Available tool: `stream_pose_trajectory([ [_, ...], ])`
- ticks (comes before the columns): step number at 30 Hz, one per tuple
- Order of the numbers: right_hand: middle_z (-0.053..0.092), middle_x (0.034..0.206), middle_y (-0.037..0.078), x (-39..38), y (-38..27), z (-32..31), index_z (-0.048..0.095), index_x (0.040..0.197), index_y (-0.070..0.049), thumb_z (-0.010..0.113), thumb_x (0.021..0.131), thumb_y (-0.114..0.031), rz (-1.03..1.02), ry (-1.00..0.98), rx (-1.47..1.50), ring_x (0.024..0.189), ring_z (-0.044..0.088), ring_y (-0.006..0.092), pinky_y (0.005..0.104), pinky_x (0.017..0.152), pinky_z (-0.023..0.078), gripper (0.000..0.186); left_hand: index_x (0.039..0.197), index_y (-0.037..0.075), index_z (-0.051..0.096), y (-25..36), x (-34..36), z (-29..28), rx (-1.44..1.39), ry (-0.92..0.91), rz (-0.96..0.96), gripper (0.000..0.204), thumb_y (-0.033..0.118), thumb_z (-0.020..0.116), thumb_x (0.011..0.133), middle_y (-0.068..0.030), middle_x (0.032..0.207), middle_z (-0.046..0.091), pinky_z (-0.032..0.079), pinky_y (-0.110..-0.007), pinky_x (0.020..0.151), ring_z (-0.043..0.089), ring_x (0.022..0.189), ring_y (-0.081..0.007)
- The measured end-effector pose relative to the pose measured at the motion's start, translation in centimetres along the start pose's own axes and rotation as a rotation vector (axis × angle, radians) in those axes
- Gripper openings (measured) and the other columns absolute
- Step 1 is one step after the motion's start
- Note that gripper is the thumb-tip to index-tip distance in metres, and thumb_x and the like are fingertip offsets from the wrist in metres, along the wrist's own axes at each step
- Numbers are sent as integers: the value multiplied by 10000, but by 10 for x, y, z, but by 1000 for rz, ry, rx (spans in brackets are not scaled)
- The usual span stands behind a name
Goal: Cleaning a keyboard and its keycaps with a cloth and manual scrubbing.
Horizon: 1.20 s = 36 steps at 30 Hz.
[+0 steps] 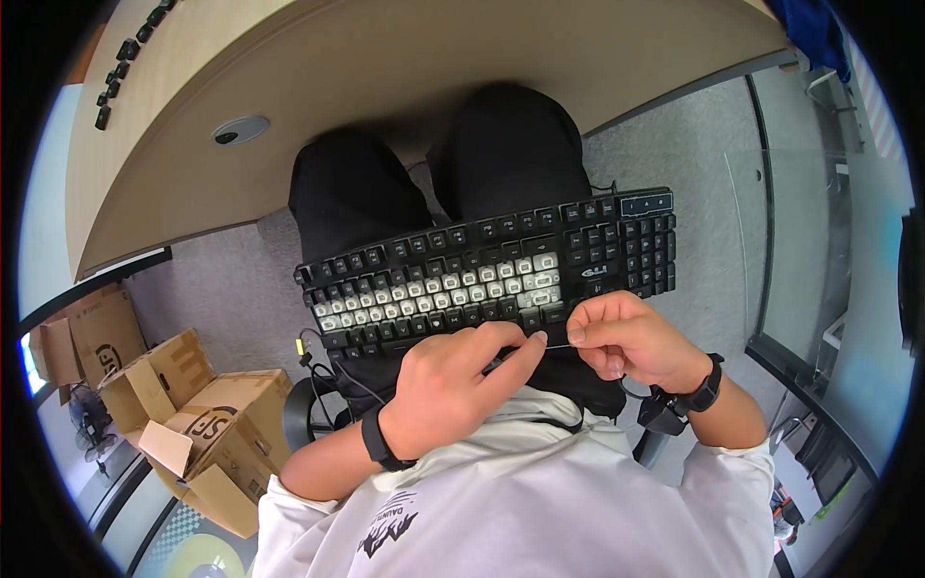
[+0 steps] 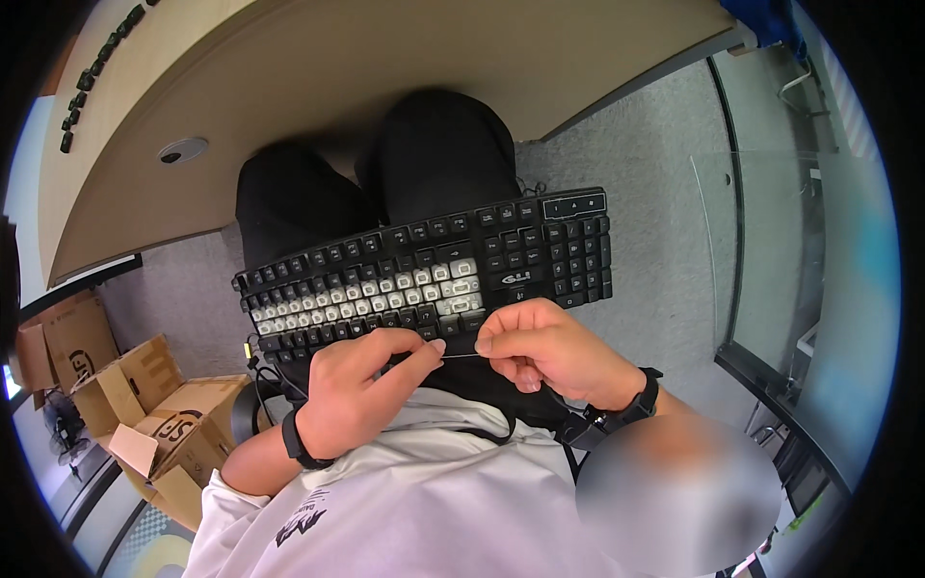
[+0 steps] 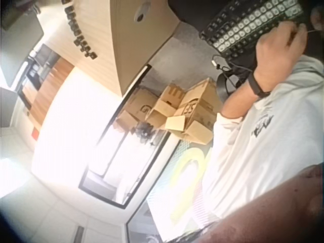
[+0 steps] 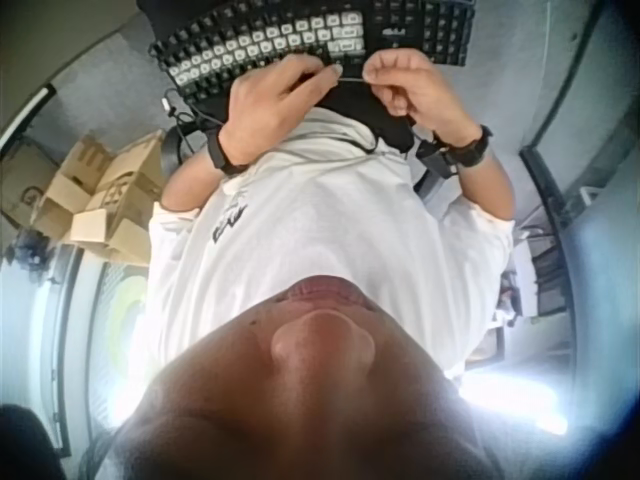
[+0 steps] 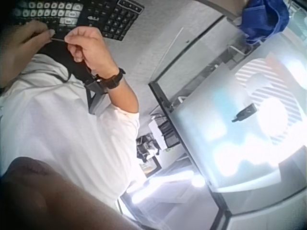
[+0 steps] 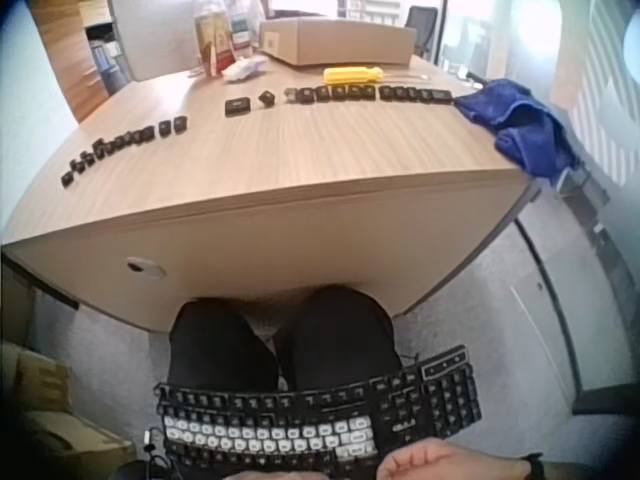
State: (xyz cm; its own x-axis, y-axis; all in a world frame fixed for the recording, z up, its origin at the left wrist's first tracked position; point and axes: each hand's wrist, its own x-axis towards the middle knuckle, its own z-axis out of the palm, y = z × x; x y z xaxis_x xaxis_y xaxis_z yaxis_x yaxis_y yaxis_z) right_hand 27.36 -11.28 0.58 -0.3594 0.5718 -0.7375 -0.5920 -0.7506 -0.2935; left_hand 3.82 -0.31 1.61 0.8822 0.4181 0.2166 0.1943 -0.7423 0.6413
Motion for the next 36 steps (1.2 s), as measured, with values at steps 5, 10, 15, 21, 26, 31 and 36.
stream_pose_trajectory([
  [5,589,643,9,0,-2,-1,657,895,-21,634,998,-130,20,-19,17,480,464,49,209,459,367,151,1025,58,721,-2,6,5,27,22,24,297,64,704,729,-23,953,633,468,-260,482,583,602,-124],
  [10,679,746,50,6,8,5,719,966,-16,733,926,-87,-763,481,-924,552,570,57,236,495,428,83,1002,49,681,-8,10,16,24,0,-100,242,39,684,761,-39,930,602,512,-303,514,626,642,-171],
  [15,698,791,82,15,-3,1,720,939,-52,771,825,-35,-959,471,-1268,617,657,228,318,560,514,127,1008,29,667,-9,17,20,-116,-70,-335,178,-55,689,853,-99,942,604,528,-360,581,655,715,-295],
  [21,706,796,62,27,-9,-4,705,872,-73,748,769,-40,-1013,437,-1465,682,691,253,350,583,538,117,981,17,671,-13,20,32,-110,-24,-316,141,-40,704,856,-100,940,571,502,-370,574,631,696,-287],
  [26,698,807,47,29,-11,-9,700,848,-78,744,730,-39,-1055,365,-1600,701,690,244,352,599,544,133,916,13,660,-17,19,41,-23,-26,-248,146,-39,720,793,-113,934,524,485,-392,634,591,765,-297],
  [31,674,827,31,32,-7,-11,688,842,-88,749,728,-57,-1060,368,-1698,726,679,233,359,600,539,133,850,0,670,-15,18,45,49,-28,-249,100,-29,717,766,-121,935,533,474,-414,678,585,808,-306],
  [36,641,808,27,32,-6,-9,664,826,-88,745,739,-65,-1043,388,-1760,719,672,234,364,588,533,121,833,3,681,-16,21,45,60,-31,-259,72,-21,718,775,-122,922,545,483,-419,679,596,794,-313],
])
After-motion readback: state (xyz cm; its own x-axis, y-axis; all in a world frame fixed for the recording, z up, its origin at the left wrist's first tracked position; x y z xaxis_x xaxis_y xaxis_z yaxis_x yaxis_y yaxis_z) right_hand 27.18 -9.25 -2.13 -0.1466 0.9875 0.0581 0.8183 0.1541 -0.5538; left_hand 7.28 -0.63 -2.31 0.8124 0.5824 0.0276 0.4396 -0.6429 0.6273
